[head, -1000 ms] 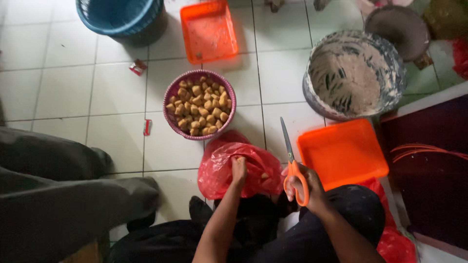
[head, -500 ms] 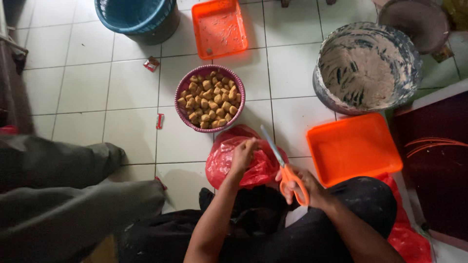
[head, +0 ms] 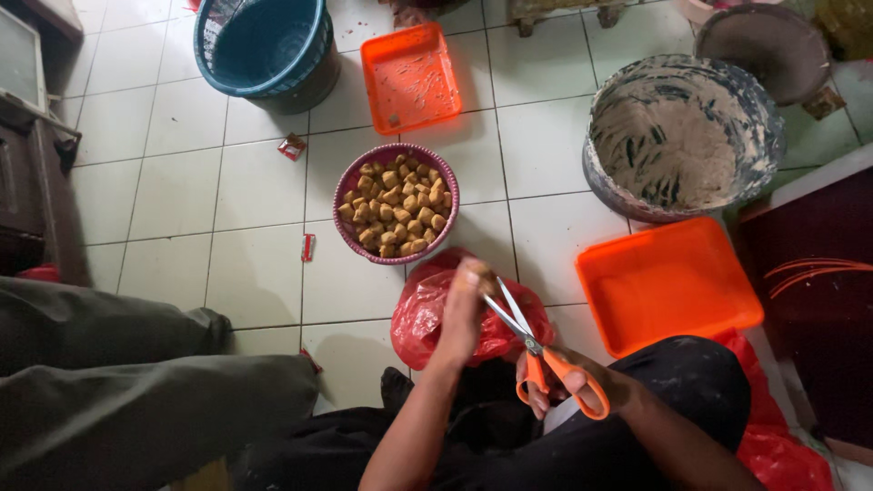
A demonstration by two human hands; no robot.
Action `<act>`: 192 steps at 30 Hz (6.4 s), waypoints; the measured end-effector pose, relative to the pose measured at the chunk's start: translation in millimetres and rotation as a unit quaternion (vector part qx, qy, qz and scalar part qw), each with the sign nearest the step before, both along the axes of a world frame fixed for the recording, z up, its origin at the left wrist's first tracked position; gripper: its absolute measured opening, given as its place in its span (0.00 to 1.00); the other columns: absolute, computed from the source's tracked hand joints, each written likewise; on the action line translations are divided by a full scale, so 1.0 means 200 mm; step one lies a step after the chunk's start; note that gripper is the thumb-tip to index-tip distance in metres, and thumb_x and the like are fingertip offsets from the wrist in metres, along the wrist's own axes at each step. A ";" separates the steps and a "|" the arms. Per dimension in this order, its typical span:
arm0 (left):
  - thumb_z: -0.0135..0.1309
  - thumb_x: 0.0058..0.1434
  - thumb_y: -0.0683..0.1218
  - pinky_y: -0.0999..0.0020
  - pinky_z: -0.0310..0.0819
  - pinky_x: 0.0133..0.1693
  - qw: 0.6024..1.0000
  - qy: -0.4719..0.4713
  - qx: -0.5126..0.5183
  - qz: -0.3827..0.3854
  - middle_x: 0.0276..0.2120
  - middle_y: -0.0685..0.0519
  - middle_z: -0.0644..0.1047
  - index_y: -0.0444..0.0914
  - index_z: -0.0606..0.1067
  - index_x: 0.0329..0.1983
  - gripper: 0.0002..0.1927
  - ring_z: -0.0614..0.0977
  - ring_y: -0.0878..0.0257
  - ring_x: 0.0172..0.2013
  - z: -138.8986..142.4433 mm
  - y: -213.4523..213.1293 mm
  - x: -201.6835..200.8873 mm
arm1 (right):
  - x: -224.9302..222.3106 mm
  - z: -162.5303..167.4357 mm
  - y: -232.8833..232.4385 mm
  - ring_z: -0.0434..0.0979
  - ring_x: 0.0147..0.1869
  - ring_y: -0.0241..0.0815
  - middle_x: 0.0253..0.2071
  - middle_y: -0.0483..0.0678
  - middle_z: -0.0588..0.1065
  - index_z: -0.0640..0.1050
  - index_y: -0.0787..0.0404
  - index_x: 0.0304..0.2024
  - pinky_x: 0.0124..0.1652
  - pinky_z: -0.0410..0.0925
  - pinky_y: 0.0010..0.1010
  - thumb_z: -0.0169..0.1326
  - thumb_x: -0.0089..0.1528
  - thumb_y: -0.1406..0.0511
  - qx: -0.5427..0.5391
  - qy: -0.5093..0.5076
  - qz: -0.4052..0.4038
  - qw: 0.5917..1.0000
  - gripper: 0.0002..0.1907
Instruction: The person uses orange-handled scissors to cut small, round, brown food items one by one. The cut pieces fall into a red plastic bag held in the lap. A pink bowl of uncut items sits nearby on the tiled floor.
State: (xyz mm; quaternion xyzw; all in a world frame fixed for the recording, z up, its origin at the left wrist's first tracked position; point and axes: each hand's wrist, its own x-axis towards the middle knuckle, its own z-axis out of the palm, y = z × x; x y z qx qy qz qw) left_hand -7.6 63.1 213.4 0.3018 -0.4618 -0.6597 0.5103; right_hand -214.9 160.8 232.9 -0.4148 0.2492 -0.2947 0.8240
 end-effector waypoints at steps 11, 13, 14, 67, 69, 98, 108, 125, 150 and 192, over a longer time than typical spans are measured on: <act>0.32 0.68 0.71 0.72 0.71 0.38 0.910 0.242 0.328 0.077 0.37 0.53 0.73 0.38 0.70 0.53 0.35 0.74 0.64 0.33 -0.13 -0.36 -0.04 | -0.06 -0.21 -0.03 0.72 0.21 0.36 0.21 0.46 0.71 0.73 0.68 0.41 0.23 0.67 0.25 0.58 0.59 0.73 -0.090 0.035 -0.238 0.967 0.09; 0.33 0.66 0.69 0.72 0.69 0.31 0.905 0.202 0.367 0.072 0.37 0.51 0.75 0.40 0.71 0.57 0.34 0.72 0.63 0.28 -0.02 -0.41 -0.02 | -0.05 -0.19 -0.04 0.71 0.20 0.35 0.20 0.46 0.71 0.74 0.68 0.40 0.23 0.66 0.25 0.57 0.62 0.72 -0.083 0.123 -0.280 0.949 0.07; 0.37 0.68 0.63 0.72 0.68 0.30 0.915 0.161 0.361 0.078 0.40 0.52 0.76 0.43 0.70 0.59 0.27 0.71 0.64 0.28 0.04 -0.39 -0.04 | -0.04 -0.17 -0.05 0.70 0.20 0.34 0.20 0.46 0.71 0.74 0.68 0.40 0.23 0.66 0.25 0.57 0.63 0.72 -0.084 0.165 -0.301 0.936 0.06; 0.52 0.67 0.52 0.65 0.69 0.54 0.956 0.068 0.209 0.194 0.48 0.56 0.72 0.41 0.71 0.61 0.21 0.74 0.65 0.50 -0.32 -0.59 0.26 | -0.07 -0.21 0.03 0.72 0.22 0.37 0.22 0.46 0.71 0.74 0.71 0.44 0.24 0.67 0.27 0.56 0.58 0.73 -0.039 0.035 -0.246 0.968 0.12; 0.52 0.70 0.50 0.65 0.70 0.51 0.972 0.079 0.209 0.072 0.43 0.52 0.74 0.35 0.74 0.55 0.17 0.76 0.63 0.46 -0.42 -0.47 0.22 | -0.06 -0.20 0.06 0.72 0.23 0.37 0.23 0.45 0.71 0.74 0.70 0.44 0.25 0.67 0.26 0.55 0.59 0.74 -0.034 0.026 -0.262 0.964 0.10; 0.48 0.73 0.46 0.64 0.79 0.48 0.962 -0.042 0.198 -0.182 0.49 0.46 0.79 0.33 0.71 0.59 0.16 0.83 0.59 0.45 -0.50 -0.21 -0.04 | -0.01 -0.17 -0.01 0.73 0.24 0.36 0.26 0.44 0.71 0.74 0.69 0.45 0.27 0.69 0.27 0.57 0.64 0.67 -0.045 0.027 -0.207 0.977 0.12; 0.48 0.69 0.51 0.47 0.72 0.62 0.923 0.272 0.270 0.022 0.57 0.52 0.74 0.38 0.68 0.63 0.22 0.78 0.61 0.57 0.26 -0.01 -0.06 | -0.01 0.02 -0.01 0.78 0.37 0.41 0.32 0.49 0.75 0.72 0.69 0.52 0.42 0.72 0.34 0.63 0.50 0.33 -0.038 0.023 -0.034 0.998 0.50; 0.54 0.71 0.44 0.69 0.70 0.52 0.990 0.100 0.099 -0.008 0.42 0.56 0.78 0.35 0.76 0.48 0.08 0.76 0.69 0.45 0.08 0.11 -0.09 | -0.02 -0.16 0.05 0.73 0.23 0.39 0.19 0.52 0.73 0.77 0.74 0.43 0.27 0.66 0.29 0.65 0.61 0.57 0.021 0.047 -0.177 0.983 0.23; 0.47 0.70 0.47 0.61 0.75 0.44 0.765 -0.499 -0.094 -0.395 0.39 0.47 0.82 0.36 0.78 0.45 0.12 0.82 0.57 0.39 -0.80 -0.28 0.32 | 0.01 -0.04 0.01 0.70 0.19 0.32 0.19 0.43 0.71 0.76 0.64 0.33 0.23 0.64 0.25 0.61 0.62 0.66 -0.029 0.216 -0.260 0.941 0.08; 0.57 0.62 0.51 0.58 0.76 0.39 0.737 -0.562 -0.133 -0.351 0.35 0.51 0.82 0.37 0.80 0.45 0.15 0.81 0.59 0.35 -1.37 -0.02 -0.18 | 0.05 0.11 -0.01 0.75 0.19 0.30 0.17 0.42 0.76 0.79 0.61 0.32 0.21 0.68 0.24 0.66 0.57 0.62 0.081 0.401 -0.141 0.902 0.10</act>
